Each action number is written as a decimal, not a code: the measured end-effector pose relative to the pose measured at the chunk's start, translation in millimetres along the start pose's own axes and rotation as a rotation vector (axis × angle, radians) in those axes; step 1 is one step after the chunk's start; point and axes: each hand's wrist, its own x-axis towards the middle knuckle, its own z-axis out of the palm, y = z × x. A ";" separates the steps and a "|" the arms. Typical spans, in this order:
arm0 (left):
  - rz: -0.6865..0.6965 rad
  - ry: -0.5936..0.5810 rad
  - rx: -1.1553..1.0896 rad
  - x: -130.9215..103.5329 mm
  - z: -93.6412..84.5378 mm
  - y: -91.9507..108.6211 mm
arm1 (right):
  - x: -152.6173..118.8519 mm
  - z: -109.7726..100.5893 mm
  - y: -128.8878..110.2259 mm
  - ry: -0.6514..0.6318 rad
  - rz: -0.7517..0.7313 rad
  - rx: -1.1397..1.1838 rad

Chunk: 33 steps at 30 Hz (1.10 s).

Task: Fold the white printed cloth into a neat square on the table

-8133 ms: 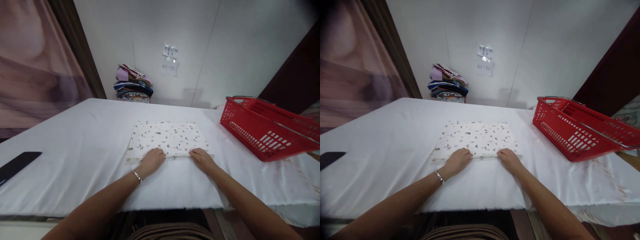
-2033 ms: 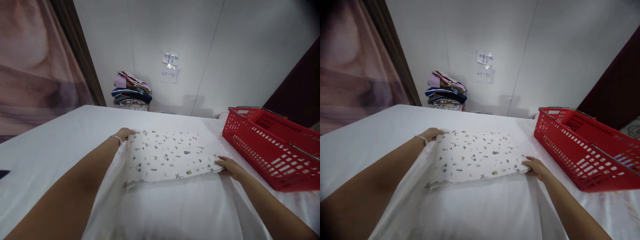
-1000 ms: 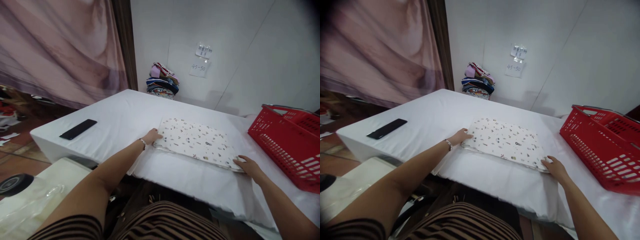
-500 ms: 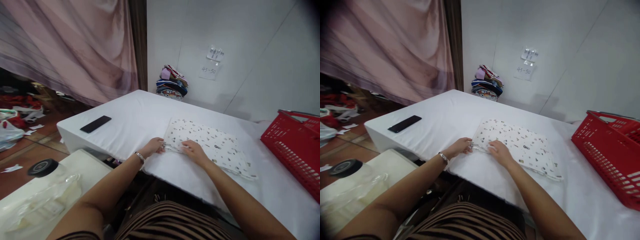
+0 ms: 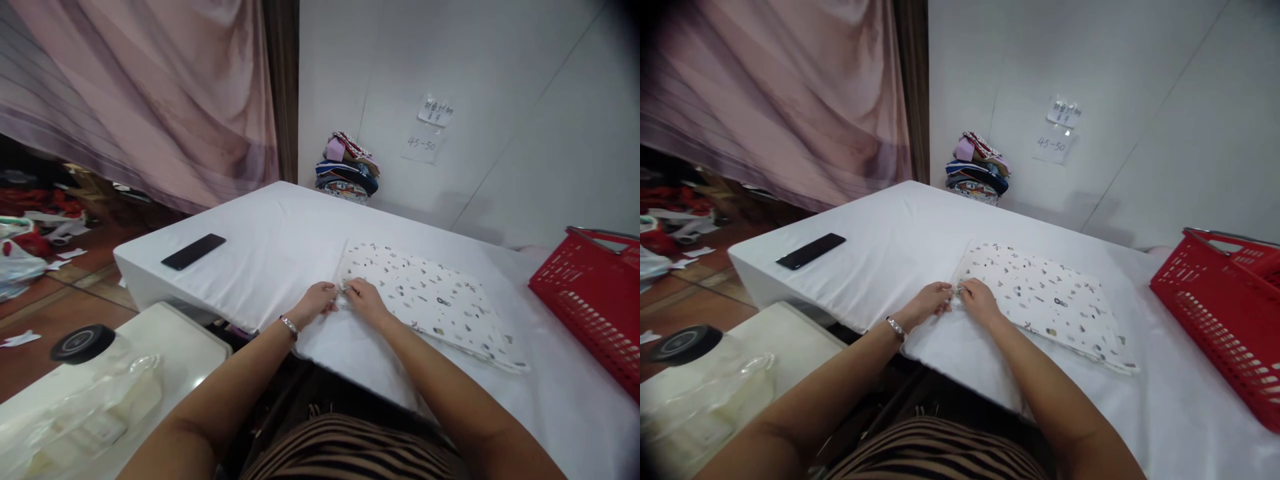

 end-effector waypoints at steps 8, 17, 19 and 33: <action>0.136 0.199 0.270 15.0 -7.8 9.2 | -1.6 -8.2 -6.2 0.070 -0.072 -0.024; 0.050 0.181 -0.064 0.4 -10.9 3.3 | 1.1 5.0 -24.0 -0.128 -0.124 -0.385; 0.027 0.147 -0.136 0.1 -10.2 2.2 | 0.3 4.5 -27.2 -0.127 -0.119 -0.459; 0.111 0.174 0.082 1.5 -13.1 -0.9 | -15.0 5.1 -18.7 -0.161 -0.126 -0.319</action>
